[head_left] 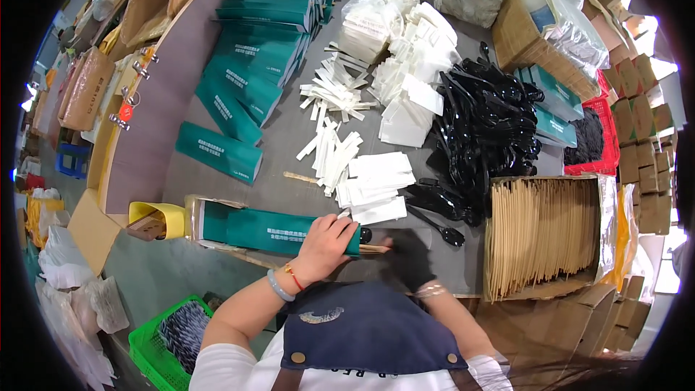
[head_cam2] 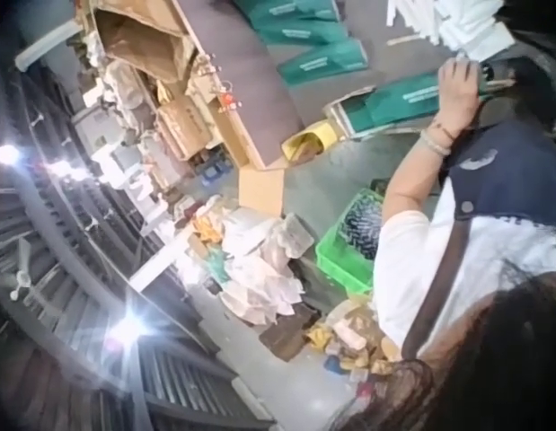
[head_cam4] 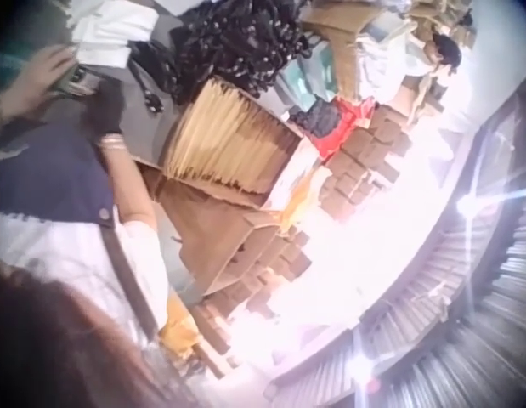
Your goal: Insert pairs of chopsticks into paper sleeves and organize them in a container.
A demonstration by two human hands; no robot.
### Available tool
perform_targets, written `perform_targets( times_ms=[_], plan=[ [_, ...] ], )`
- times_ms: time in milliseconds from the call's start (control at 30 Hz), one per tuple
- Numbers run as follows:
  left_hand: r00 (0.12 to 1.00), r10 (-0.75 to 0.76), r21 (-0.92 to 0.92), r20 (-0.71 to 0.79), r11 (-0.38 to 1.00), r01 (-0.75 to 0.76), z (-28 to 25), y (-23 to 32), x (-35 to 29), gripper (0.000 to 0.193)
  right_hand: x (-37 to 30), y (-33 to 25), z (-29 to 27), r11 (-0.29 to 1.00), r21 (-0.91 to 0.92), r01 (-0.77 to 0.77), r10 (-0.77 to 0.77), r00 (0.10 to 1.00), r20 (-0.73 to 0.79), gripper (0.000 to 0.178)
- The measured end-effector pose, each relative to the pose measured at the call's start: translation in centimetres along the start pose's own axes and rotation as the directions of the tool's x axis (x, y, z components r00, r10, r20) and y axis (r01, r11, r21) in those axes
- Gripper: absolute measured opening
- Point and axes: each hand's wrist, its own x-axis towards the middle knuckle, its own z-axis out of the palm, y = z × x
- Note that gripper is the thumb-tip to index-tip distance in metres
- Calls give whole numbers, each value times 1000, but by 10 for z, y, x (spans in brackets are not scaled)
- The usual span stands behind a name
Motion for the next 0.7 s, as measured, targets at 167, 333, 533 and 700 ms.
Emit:
perform_targets(
  times_ms=[167, 333, 533, 700],
  plan=[
    [990, 135, 75, -32, 988, -132, -9, -2, 15, 46, 8, -35, 12, 998, 53, 36, -31, 995, -90, 35],
    [924, 157, 72, 348, 979, -193, -28, 9, 28, 17, 8, -50, -22, 720, -639, 270, -208, 963, 172, 59],
    [984, 69, 173, 163, 980, -98, -122, -56, 44, 30, -1, -53, -69, 758, -637, 142, -263, 960, -99, 62],
    [918, -308, 65, -251, 941, 333, -42, -52, -18, 62, -3, -59, -53, 763, -626, 162, -212, 977, -5, 60]
  ],
)
